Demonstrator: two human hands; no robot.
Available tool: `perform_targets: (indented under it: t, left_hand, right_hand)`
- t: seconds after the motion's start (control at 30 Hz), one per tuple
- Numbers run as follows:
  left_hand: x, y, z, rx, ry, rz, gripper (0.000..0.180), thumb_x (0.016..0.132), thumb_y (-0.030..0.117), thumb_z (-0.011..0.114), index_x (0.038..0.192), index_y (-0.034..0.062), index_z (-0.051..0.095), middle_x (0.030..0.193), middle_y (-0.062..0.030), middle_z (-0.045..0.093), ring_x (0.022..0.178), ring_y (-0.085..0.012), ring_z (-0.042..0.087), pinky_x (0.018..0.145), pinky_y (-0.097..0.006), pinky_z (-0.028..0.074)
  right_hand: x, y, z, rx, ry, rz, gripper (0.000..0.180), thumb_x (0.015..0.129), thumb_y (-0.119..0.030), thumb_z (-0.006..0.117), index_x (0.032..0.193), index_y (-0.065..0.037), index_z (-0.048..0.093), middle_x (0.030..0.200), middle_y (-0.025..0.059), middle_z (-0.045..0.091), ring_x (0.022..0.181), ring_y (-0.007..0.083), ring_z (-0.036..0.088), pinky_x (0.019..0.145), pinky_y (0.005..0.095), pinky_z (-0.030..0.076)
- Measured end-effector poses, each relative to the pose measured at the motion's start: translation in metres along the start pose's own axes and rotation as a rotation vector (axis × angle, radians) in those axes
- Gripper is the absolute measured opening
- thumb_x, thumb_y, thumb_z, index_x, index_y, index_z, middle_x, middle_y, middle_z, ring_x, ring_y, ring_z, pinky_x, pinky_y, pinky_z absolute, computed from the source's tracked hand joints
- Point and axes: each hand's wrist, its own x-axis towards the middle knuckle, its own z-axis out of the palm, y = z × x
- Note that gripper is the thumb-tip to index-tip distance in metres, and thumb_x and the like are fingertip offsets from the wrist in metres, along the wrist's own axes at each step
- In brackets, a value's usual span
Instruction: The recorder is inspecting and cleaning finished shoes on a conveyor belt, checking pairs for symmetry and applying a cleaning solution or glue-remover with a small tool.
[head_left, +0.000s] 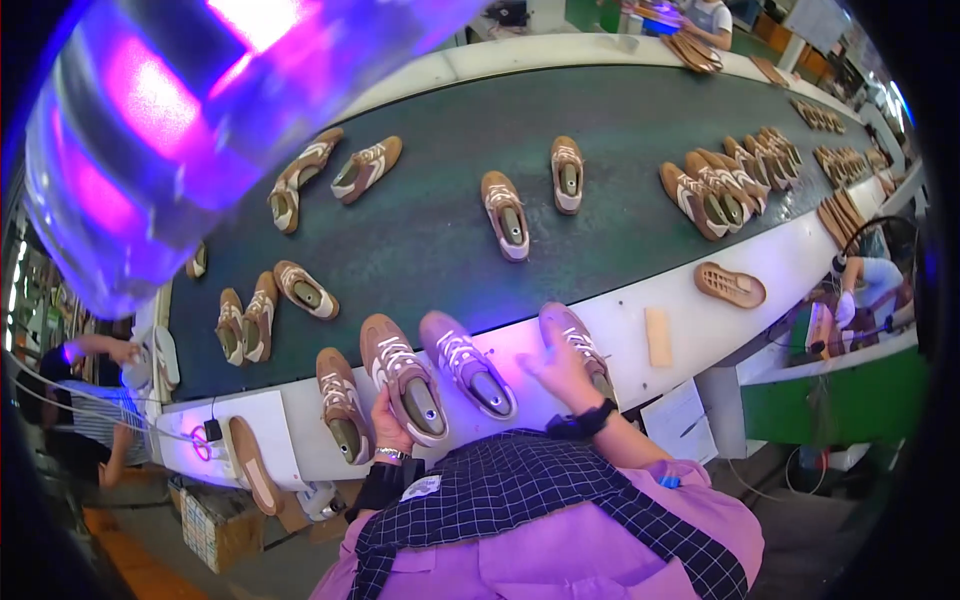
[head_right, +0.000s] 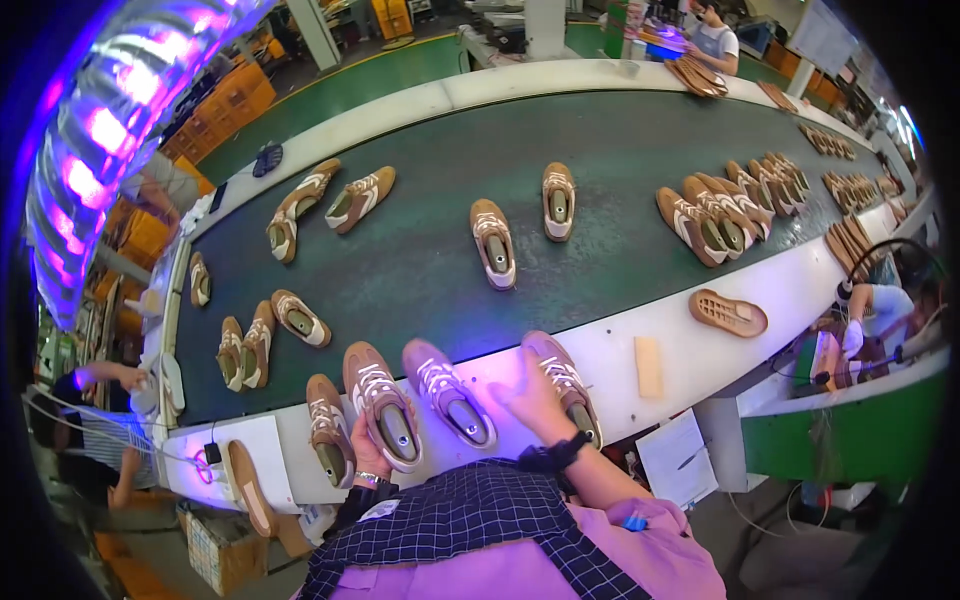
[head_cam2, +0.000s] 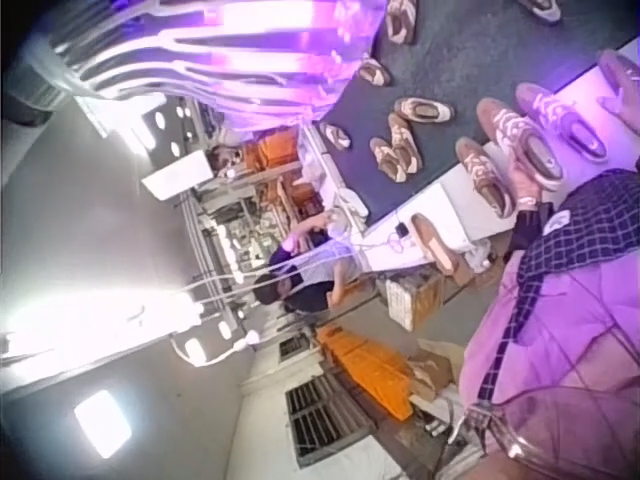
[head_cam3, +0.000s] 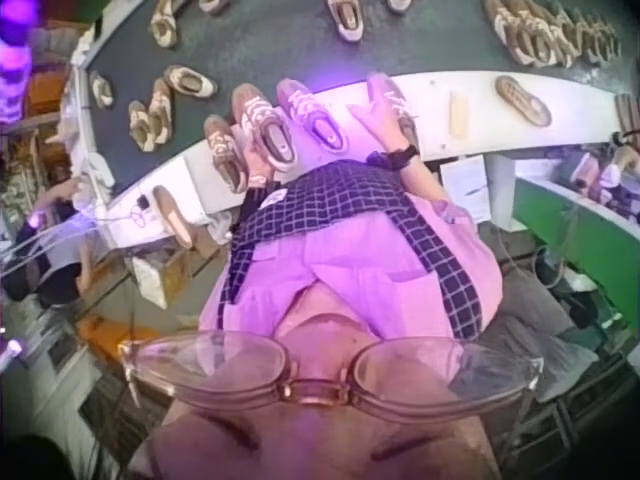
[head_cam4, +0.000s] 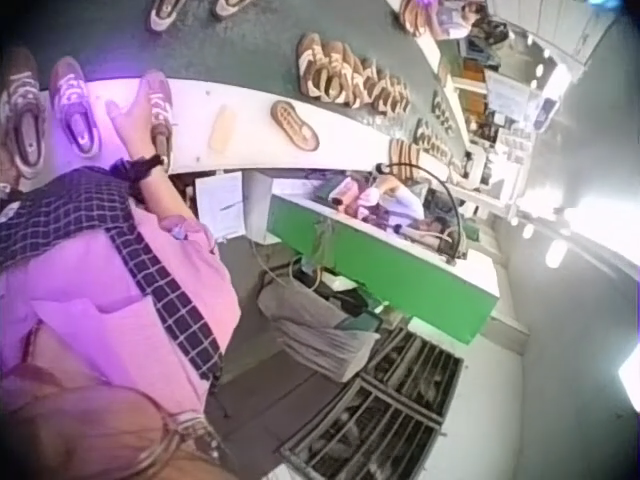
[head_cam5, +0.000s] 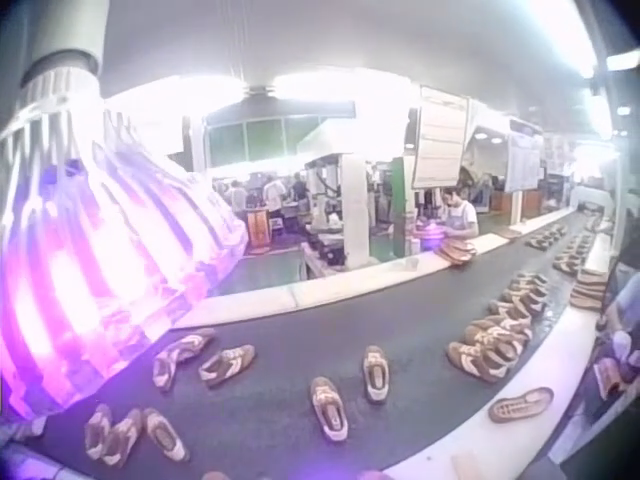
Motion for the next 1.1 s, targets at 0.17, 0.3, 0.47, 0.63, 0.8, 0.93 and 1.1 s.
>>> perform_targets:
  t: [0.17, 0.3, 0.47, 0.63, 0.8, 0.93, 1.1]
  left_hand:
    - [0.008, 0.004, -0.008, 0.012, -0.046, -0.04, 0.052, 0.088, 0.039, 0.051, 0.124, 0.0012, 0.048, 0.118, -0.0173, 0.057, 0.109, -0.0321, 0.055, 0.097, -0.047, 0.042]
    - [0.013, 0.001, 0.002, 0.071, -0.066, -0.074, 0.067, 0.081, 0.043, 0.054, 0.129, -0.0013, 0.04, 0.122, -0.0208, 0.053, 0.11, -0.0348, 0.054, 0.095, -0.048, 0.043]
    - [0.013, 0.003, 0.009, 0.21, -0.18, -0.061, 0.082, 0.071, 0.044, 0.059, 0.133, -0.0042, 0.033, 0.127, -0.0242, 0.048, 0.109, -0.0376, 0.054, 0.094, -0.046, 0.045]
    - [-0.031, 0.009, 0.092, 0.15, -0.399, -0.082, 0.075, 0.063, 0.027, 0.072, 0.126, -0.004, 0.044, 0.117, -0.0187, 0.057, 0.107, -0.0316, 0.057, 0.098, -0.044, 0.043]
    - [-0.031, 0.017, 0.088, 0.075, -0.415, 0.095, 0.081, 0.056, 0.021, 0.07, 0.128, -0.0032, 0.041, 0.12, -0.0189, 0.054, 0.11, -0.0336, 0.054, 0.099, -0.048, 0.041]
    - [-0.033, 0.015, 0.073, -0.151, -0.58, 0.095, 0.067, 0.064, 0.025, 0.059, 0.124, -0.0031, 0.046, 0.114, -0.018, 0.058, 0.105, -0.0319, 0.058, 0.097, -0.044, 0.044]
    - [-0.059, 0.013, 0.088, 0.027, -0.408, 0.148, 0.05, 0.077, 0.029, 0.044, 0.114, -0.0031, 0.055, 0.109, -0.0158, 0.061, 0.099, -0.0251, 0.06, 0.091, -0.037, 0.047]
  right_hand:
    - [-0.023, 0.024, -0.086, -0.362, 0.073, 0.112, 0.08, 0.059, -0.032, 0.077, 0.119, 0.008, 0.044, 0.11, 0.029, 0.054, 0.104, 0.039, 0.054, 0.088, 0.0409, 0.044]
    - [-0.053, 0.06, -0.088, -0.198, -0.287, 0.288, 0.079, 0.053, -0.029, 0.077, 0.116, 0.008, 0.048, 0.097, 0.0248, 0.06, 0.091, 0.0371, 0.06, 0.08, 0.0393, 0.048]
    - [-0.051, 0.053, -0.068, 0.775, -0.265, 0.483, 0.05, 0.063, -0.017, 0.07, 0.107, 0.002, 0.057, 0.097, 0.0098, 0.063, 0.086, 0.0202, 0.06, 0.079, 0.0307, 0.047]
    - [-0.031, -0.038, -0.052, 0.856, -0.345, 0.214, 0.055, 0.065, -0.016, 0.069, 0.115, 0.002, 0.054, 0.102, 0.0069, 0.06, 0.091, 0.017, 0.057, 0.084, 0.029, 0.044]
    - [-0.009, -0.117, -0.046, 0.795, -0.349, -0.246, 0.079, 0.061, -0.024, 0.077, 0.128, 0.003, 0.043, 0.115, 0.0108, 0.055, 0.107, 0.019, 0.053, 0.093, 0.031, 0.04]
    - [0.004, -0.127, -0.021, 1.175, -0.531, 0.004, 0.077, 0.066, -0.023, 0.072, 0.13, 0.003, 0.04, 0.122, 0.0121, 0.052, 0.111, 0.0217, 0.053, 0.097, 0.0354, 0.041]
    - [-0.008, -0.093, 0.012, 1.441, -0.874, 0.249, 0.062, 0.079, -0.025, 0.065, 0.129, 0.002, 0.04, 0.123, 0.0149, 0.052, 0.113, 0.0261, 0.053, 0.101, 0.0394, 0.04]
